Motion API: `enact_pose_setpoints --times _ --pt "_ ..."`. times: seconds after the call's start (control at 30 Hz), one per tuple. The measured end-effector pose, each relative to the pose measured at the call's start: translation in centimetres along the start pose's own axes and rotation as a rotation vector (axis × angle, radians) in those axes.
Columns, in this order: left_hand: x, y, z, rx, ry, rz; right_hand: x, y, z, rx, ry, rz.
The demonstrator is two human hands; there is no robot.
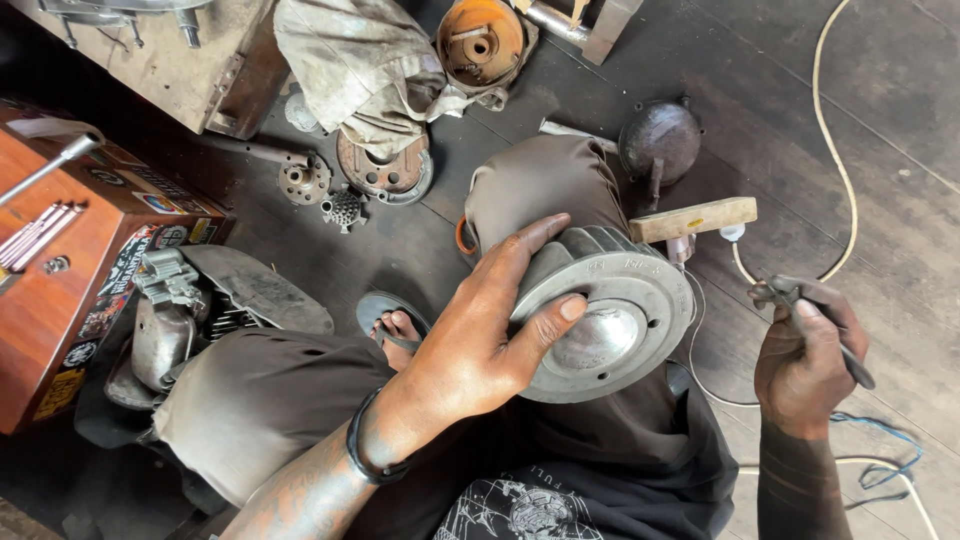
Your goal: The person sits on the workshop floor holding a motorcycle flywheel rotor and uses pliers to grip and work on a part in the rotor's center hub, repeatedly turning and pulling at it while rotating the rotor to reach the work area.
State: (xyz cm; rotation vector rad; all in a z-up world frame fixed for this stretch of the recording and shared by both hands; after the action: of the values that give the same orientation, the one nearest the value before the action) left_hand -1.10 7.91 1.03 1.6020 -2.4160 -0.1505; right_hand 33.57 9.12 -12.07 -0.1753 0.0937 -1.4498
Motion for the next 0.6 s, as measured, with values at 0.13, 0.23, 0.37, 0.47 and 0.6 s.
enact_pose_setpoints --times 0.13,0.23,0.37,0.47,0.6 --pt "0.2 -0.2 -0.4 0.041 -0.008 -0.04 0.4 -1.9 1.5 0.056 0.066 0.095" --pt "0.7 -1.2 0.0 0.136 -0.007 -0.113 1.7 -3.6 3.5 0.231 0.143 0.125" --pt "1.9 -2.6 0.5 0.253 -0.052 -0.27 3.8 -8.3 7.7 0.526 0.33 0.269" --pt "3.0 -3.9 0.3 0.154 -0.075 -0.301 5.4 -12.6 11.6 0.849 0.509 0.364" --pt "3.8 -4.4 -0.1 0.125 -0.094 -0.306 5.7 -16.5 13.2 1.053 0.56 0.465"
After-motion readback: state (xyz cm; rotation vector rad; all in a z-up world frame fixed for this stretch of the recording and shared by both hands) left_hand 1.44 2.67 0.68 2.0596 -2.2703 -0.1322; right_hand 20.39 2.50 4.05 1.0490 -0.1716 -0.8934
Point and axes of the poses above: each hand's wrist, its own x-axis away from the middle knuckle, its own y-axis out of the back of the hand, z = x × y, the point moved 7 cm from there along -x, towards the middle knuckle, and after that the axes turned 14 degrees about z, right-handed, at the moved point
